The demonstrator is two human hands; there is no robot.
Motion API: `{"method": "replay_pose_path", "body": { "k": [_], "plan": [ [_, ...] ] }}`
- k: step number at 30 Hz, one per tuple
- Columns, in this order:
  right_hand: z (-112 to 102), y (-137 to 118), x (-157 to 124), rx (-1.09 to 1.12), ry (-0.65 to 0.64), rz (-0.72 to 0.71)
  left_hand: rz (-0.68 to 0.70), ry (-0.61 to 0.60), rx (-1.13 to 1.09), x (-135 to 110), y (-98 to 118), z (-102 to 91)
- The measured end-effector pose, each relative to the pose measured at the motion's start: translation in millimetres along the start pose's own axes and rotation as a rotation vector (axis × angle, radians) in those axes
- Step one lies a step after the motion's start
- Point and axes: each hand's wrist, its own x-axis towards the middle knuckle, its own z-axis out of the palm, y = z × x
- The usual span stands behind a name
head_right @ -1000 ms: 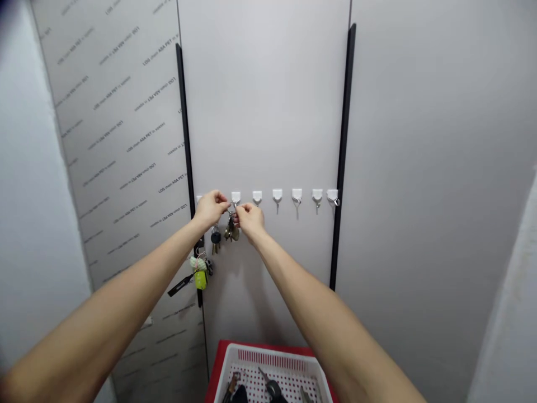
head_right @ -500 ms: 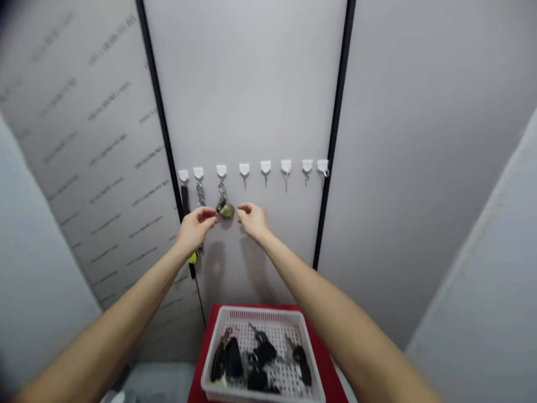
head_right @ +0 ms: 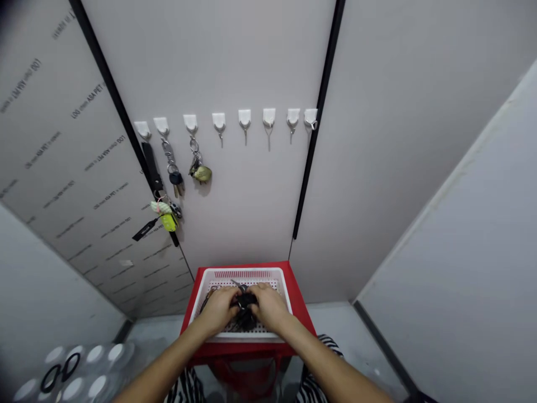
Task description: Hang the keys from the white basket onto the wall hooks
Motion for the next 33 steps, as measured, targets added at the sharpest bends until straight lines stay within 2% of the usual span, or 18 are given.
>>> {"method": "replay_pose_path", "body": {
  "k": [4,6,8,9,13,17,21,26,28,31,33],
  "plan": [
    [-1,0,3,0.088,0.052,0.038,-0.052,0.017,-0.065,1,-3,-4.0],
    [-3,0,2,0.103,0.089,0.069,-0.09,0.1,-0.074,0,-5,-9.4],
    [-4,0,1,0.095,0.134,0.099,-0.131,0.195,-0.008,-2,-7,-16.7],
    [-5,-1,1,0.086,0.157,0.106,-0.147,0.206,0.049,-2,-8,-20.1],
    [-4,-7,6,0.053,0.178,0.065,-0.17,0.04,0.298,1,-5,-25.1],
    [1,-20,11,0.009,0.091,-0.031,-0.158,-0.027,0.351,6,-3,-21.3],
    [3,-24,12,-0.079,0.035,-0.046,-0.153,-0.019,0.207,8,-9,-24.4],
    [0,-20,14,-0.029,0.078,-0.017,-0.172,0.038,-0.338,16,-21,-39.6],
    [-2,-21,17,0.022,0.122,-0.042,-0.138,0.026,-0.503,18,-22,-44.7],
    [-4,-26,22,0.08,0.185,-0.106,0.002,-0.085,-0.522,17,-19,-47.1],
    [-3,-28,24,0.096,0.194,-0.143,0.065,-0.157,-0.37,13,-16,-45.5]
  ]
}}
